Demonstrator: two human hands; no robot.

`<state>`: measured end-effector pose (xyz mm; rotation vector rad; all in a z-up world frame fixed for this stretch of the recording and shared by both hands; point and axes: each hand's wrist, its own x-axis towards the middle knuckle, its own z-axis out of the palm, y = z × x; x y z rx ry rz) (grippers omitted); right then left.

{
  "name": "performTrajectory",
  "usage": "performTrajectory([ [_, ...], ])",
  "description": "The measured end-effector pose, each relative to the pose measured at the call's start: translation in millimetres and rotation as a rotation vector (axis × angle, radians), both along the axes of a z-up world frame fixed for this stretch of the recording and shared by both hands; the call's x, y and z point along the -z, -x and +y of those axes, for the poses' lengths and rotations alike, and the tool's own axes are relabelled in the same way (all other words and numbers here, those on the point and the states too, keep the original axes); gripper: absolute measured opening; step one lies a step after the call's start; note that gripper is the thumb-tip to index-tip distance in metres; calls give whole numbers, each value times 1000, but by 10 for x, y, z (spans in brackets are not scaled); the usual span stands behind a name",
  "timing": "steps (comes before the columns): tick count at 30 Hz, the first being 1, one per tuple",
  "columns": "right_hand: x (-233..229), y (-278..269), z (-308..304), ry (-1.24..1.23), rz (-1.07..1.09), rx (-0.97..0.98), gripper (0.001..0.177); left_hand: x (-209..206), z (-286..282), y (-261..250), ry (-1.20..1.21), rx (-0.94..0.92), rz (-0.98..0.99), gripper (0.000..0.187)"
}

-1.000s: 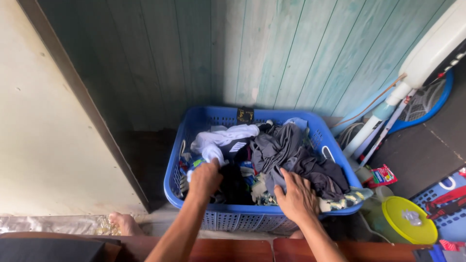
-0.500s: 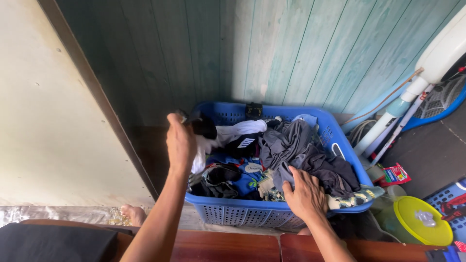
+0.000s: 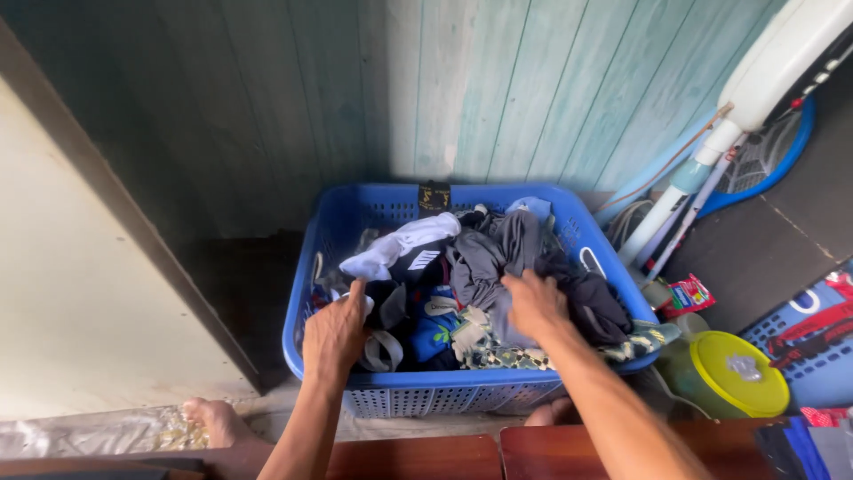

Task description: Folding various pieces of laundry including jerseys, tank tops, and shorts.

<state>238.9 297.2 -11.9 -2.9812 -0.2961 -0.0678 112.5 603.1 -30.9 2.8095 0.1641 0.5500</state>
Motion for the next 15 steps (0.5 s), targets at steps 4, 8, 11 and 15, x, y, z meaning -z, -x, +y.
performTrajectory([
  [4, -134, -575, -688, -280, -381, -36, 35, -147, -15, 18, 50, -5, 0, 41],
  [8, -564, -755, -1154, -518, -748, 34, 30, -254, -36, 96, 80, -82, -141, 38],
  [11, -787, -630, -1266, -621, -861, 125, 31, -289, -52, 134, 96, -120, -223, 42],
  [15, -965, -485, -1178, -906, -911, 175, 35, -268, -53, 117, 103, -141, -205, 41],
])
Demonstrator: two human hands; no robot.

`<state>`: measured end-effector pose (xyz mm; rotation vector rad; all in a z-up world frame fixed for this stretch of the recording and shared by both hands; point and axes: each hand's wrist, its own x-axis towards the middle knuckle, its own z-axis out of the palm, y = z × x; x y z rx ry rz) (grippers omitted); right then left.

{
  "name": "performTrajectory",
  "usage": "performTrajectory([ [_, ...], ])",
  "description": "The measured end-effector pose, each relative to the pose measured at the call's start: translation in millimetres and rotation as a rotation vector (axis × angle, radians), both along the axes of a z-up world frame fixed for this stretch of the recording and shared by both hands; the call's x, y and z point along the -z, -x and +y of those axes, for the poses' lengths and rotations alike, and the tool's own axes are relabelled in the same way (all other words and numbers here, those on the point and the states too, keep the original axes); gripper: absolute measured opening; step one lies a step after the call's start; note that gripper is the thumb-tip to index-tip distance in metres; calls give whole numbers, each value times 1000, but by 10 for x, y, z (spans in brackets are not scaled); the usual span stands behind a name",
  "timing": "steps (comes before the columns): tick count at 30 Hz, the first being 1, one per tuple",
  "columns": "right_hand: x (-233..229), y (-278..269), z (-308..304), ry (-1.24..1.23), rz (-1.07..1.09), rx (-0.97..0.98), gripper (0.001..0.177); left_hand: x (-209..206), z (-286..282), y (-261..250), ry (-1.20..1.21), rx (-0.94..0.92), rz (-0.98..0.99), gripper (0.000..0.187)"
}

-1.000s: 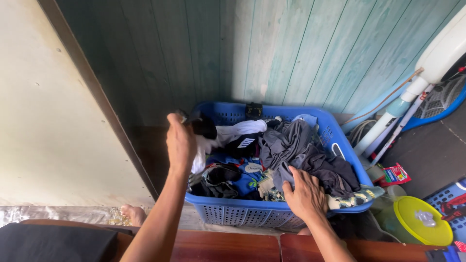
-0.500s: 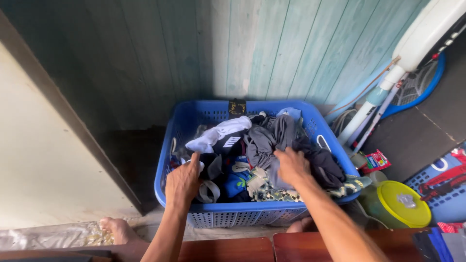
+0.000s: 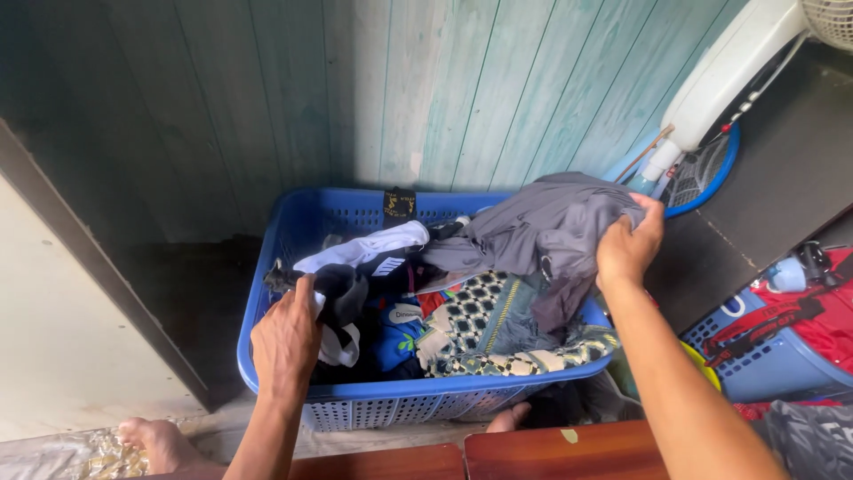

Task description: Folding various pieces of laundry including jerseys, tank tops, and shorts.

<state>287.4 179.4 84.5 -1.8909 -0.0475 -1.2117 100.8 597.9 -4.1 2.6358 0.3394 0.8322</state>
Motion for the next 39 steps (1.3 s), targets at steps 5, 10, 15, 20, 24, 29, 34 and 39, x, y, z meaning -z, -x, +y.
performTrajectory([
  [5, 272, 719, 798, 298, 83, -373, 42, -202, -66, 72, 19, 172, -90, 74],
  [10, 863, 1341, 1278, 746, 626, -884, 44, -52, 34, -12, 106, 287, -283, 72],
  [15, 649, 1506, 1235, 608, 457, -812, 49, -484, -35, 149, 436, 283, -341, 37],
  [20, 114, 1765, 1463, 536, 132, -692, 59, -1747, -282, 385, 426, 422, -683, 28],
  [24, -342, 2190, 1970, 225, 338, -862, 74, -2302, -602, 609, 614, 435, -534, 24],
  [29, 346, 1709, 2213, -311, 625, -991, 43, -1962, -331, 458, 207, 393, -693, 30],
  [34, -9, 1311, 1890, -348, 479, -787, 17, -1979, 203, 470, 230, 161, -815, 27],
  [39, -386, 689, 1476, -915, 281, -1076, 20, -2101, 110, 619, 52, 393, -166, 59],
])
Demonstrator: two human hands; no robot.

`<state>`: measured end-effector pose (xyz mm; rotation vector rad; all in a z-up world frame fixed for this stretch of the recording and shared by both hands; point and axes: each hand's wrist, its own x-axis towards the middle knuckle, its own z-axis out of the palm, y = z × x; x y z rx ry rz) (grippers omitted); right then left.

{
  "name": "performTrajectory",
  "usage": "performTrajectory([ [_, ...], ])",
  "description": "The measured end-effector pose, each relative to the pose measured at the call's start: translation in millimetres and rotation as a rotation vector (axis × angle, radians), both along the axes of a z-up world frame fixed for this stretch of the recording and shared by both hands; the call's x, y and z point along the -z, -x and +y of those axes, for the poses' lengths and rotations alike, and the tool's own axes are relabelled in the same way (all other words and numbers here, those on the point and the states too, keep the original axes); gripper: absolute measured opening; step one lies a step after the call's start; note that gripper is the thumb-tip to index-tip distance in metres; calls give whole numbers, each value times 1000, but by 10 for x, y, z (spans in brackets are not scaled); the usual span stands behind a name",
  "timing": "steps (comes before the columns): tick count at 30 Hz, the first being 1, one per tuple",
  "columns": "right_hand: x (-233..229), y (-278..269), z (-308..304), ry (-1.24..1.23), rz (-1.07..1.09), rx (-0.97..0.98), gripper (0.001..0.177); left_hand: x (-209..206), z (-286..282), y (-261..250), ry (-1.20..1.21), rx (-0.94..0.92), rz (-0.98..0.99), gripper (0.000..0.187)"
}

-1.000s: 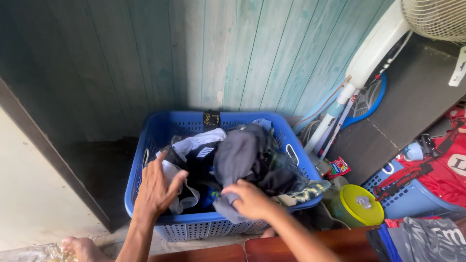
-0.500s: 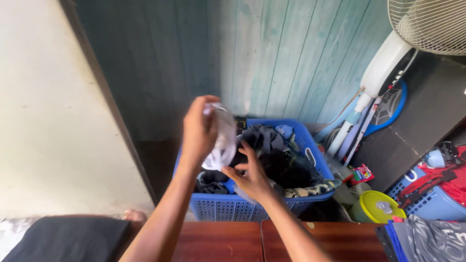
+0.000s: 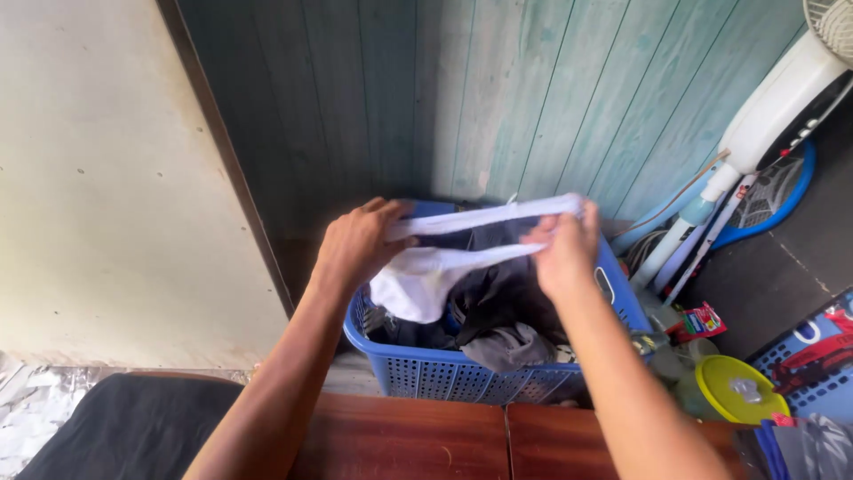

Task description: Folding various pieces of laundry including jerseys, tank tops, and shorts.

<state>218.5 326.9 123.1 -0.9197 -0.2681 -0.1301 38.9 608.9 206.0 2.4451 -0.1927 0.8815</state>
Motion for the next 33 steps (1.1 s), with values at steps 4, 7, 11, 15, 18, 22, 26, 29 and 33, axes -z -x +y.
performTrajectory([
  [4, -439, 541, -495, -182, -368, -235, 6, 27, 104, -39, -225, -140, -26, 32],
  [7, -827, 1292, -663, 741, -576, 535, 15, -316, -119, 278, 226, -9, -271, 16],
  [11, -918, 1877, -938, 1268, -911, 528, 40, -870, -545, 847, 205, 183, -244, 30],
  [15, -670, 1989, -1439, 1476, -854, 286, 25, -907, -581, 1228, -70, 261, -237, 49],
  [18, -1018, 2468, -1536, 812, -245, 34, 30, -829, -704, 1713, 246, 321, 256, 30],
  [22, -928, 2719, -1662, 789, -62, -231, 23, -664, -865, 2076, 545, 507, 298, 21],
  [26, -937, 2886, -1575, 436, 167, -372, 28, -555, -974, 2216, 632, 353, 429, 23],
  [29, -1023, 2863, -1420, 490, 323, -274, 29, -448, -954, 2087, 589, 294, 440, 33],
  [33, -1227, 2752, -1271, 963, 126, 206, 26, -392, -887, 2044, 549, 264, 127, 47],
])
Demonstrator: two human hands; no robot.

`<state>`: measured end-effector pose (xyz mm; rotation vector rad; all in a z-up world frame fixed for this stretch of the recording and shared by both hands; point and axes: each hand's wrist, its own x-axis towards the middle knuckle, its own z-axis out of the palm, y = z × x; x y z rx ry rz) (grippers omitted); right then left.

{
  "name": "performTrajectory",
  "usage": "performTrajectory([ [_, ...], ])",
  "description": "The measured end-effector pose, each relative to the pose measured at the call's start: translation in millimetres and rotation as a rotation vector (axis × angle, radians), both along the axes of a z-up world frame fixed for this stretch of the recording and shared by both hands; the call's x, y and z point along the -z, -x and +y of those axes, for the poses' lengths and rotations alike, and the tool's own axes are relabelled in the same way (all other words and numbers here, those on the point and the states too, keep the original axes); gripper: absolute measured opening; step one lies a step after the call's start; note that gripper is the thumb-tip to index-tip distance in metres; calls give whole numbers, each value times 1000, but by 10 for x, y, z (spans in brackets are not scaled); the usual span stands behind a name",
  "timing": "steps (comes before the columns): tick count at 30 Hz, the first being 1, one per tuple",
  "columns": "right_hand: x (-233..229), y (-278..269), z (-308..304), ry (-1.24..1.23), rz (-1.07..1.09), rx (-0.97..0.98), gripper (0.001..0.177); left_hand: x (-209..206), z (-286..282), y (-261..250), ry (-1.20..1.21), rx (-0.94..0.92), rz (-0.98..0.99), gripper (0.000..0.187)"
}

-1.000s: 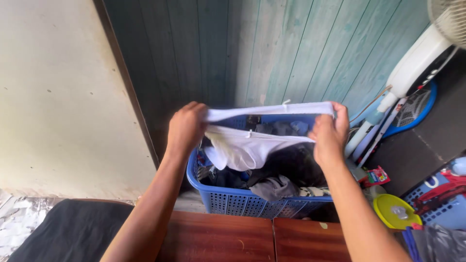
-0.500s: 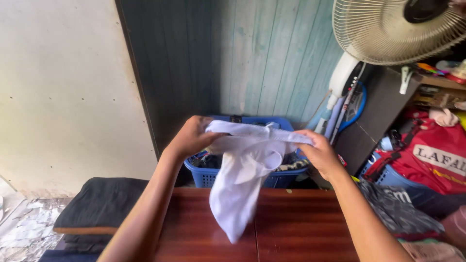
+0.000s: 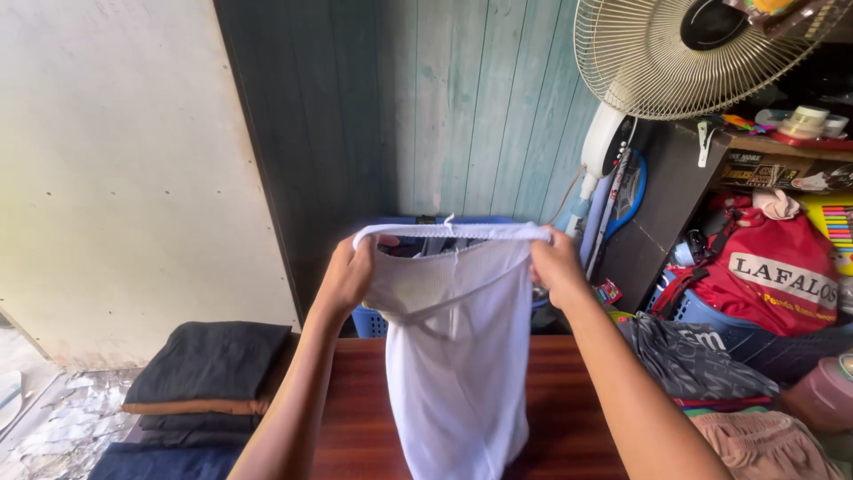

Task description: Folding various pieces of laundry including jerseys, tank tops, and shorts.

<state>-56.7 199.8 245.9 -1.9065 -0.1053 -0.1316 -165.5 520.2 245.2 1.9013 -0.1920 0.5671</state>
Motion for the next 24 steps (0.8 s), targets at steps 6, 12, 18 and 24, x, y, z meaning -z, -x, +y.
performTrajectory([
  [6, 166, 371, 156, -639, 330, -168, 22, 901, 35, 491, 51, 36, 210, 39],
  [12, 1519, 510, 482, -339, 174, -352, 19, 1734, -425, 927, -670, 56, 605, 72],
  [18, 838, 1054, 498, -149, 14, -510, 23, 2187, -741, 262, -127, -184, -25, 28],
  [24, 1541, 382, -552, 507, -176, -198, 21, 1366, -40, -34, -153, -361, -16, 27],
])
